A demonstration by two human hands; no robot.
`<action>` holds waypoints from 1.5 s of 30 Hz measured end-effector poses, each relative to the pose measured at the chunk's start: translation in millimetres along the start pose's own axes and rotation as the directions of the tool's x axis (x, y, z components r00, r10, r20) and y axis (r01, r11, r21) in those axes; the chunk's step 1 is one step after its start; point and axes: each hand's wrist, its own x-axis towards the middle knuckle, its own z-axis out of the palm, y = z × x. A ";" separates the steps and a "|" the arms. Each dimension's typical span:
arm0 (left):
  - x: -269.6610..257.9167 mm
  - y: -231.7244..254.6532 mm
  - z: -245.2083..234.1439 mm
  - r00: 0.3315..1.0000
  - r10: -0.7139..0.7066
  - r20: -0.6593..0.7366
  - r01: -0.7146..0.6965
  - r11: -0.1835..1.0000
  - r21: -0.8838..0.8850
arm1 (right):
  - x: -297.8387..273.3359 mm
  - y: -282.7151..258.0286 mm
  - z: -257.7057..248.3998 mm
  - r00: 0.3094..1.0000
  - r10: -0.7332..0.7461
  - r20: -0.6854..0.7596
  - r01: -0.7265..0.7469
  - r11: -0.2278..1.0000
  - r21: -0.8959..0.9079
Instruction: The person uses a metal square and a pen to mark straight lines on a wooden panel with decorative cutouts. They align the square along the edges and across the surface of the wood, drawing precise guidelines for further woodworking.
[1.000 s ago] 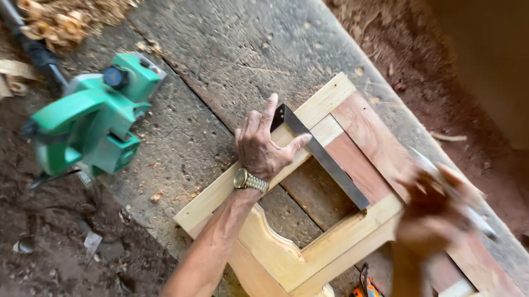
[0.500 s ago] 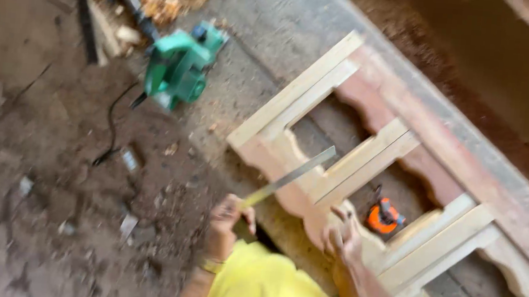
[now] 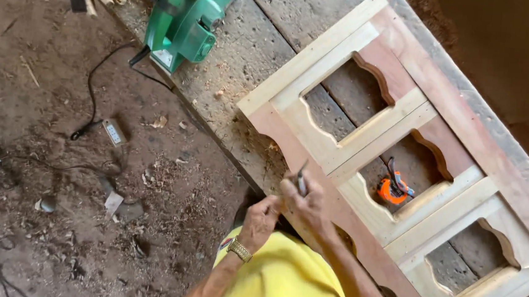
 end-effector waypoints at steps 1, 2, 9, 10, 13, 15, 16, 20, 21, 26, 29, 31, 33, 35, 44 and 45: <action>3.1 4.2 -7.7 0.981 0.044 -0.189 -0.052 0.998 -0.037 | 27.2 14.0 -11.9 0.950 -0.303 -0.076 0.261 0.903 -0.341; 6.8 8.6 -14.6 0.925 0.081 -0.372 -0.112 0.992 -0.064 | 54.9 28.1 -24.5 0.810 -0.584 -0.043 0.423 0.634 -0.648; 61.5 -24.8 -70.7 0.833 0.139 -0.536 -0.151 0.988 0.021 | 180.7 14.3 -70.9 0.957 -0.227 0.183 0.273 0.475 -0.837; 67.3 -26.3 -73.7 0.849 0.151 -0.506 -0.150 0.988 0.043 | 191.9 8.4 -66.3 0.983 -0.028 0.180 0.171 0.481 -0.860; 76.5 -29.2 -83.6 0.887 0.169 -0.430 -0.181 0.983 0.013 | 222.8 28.8 -60.7 0.970 0.180 0.164 0.073 0.428 -0.901; 90.9 -34.6 -86.1 0.905 0.182 -0.385 -0.218 0.974 -0.052 | 229.1 34.3 -59.1 0.970 0.183 0.158 0.079 0.378 -0.922; 101.3 -40.8 -86.2 0.877 0.212 -0.432 -0.290 0.949 -0.124 | 223.9 27.9 -56.3 0.974 0.169 0.153 0.059 0.461 -0.885; 125.3 -20.7 -97.8 0.775 0.226 -0.591 -0.355 0.929 -0.110 | 219.8 29.4 -47.0 0.999 -0.022 0.024 0.033 0.662 -0.749; 131.2 -17.6 -99.0 0.779 0.204 -0.593 -0.339 0.932 -0.125 | 217.0 23.5 -43.1 0.999 -0.004 0.034 0.029 0.653 -0.756; 138.8 17.7 -90.2 0.704 0.211 -0.679 -0.394 0.910 -0.126 | 212.7 3.4 -30.1 0.992 -0.110 -0.064 0.051 0.802 -0.595; 141.7 15.5 -82.2 0.684 0.217 -0.696 -0.390 0.916 -0.097 | 224.9 -3.8 -32.5 0.929 -0.070 -0.364 -0.119 0.873 -0.473; 134.4 15.0 -80.0 0.706 0.191 -0.682 -0.358 0.927 -0.110 | 237.6 0.0 -63.4 0.843 -0.330 -0.425 -0.030 0.760 -0.649; 134.9 8.3 -77.5 0.719 0.167 -0.675 -0.328 0.937 -0.117 | 249.7 -7.7 -92.2 0.708 -0.575 -0.409 0.020 0.596 -0.803; 135.8 -9.9 -75.0 0.710 0.127 -0.693 -0.297 0.946 -0.131 | 256.3 -21.0 -113.8 0.785 -0.521 -0.335 -0.208 0.288 -0.935; 164.8 -2.8 -94.8 0.585 0.497 -0.641 -0.425 0.861 0.279 | 330.9 -74.2 -206.6 0.968 -0.244 0.059 -0.002 -0.241 -0.970; 157.1 18.5 -98.1 0.585 0.482 -0.652 -0.405 0.870 0.280 | 332.3 -71.5 -214.4 0.969 -0.233 0.078 0.021 -0.238 -0.971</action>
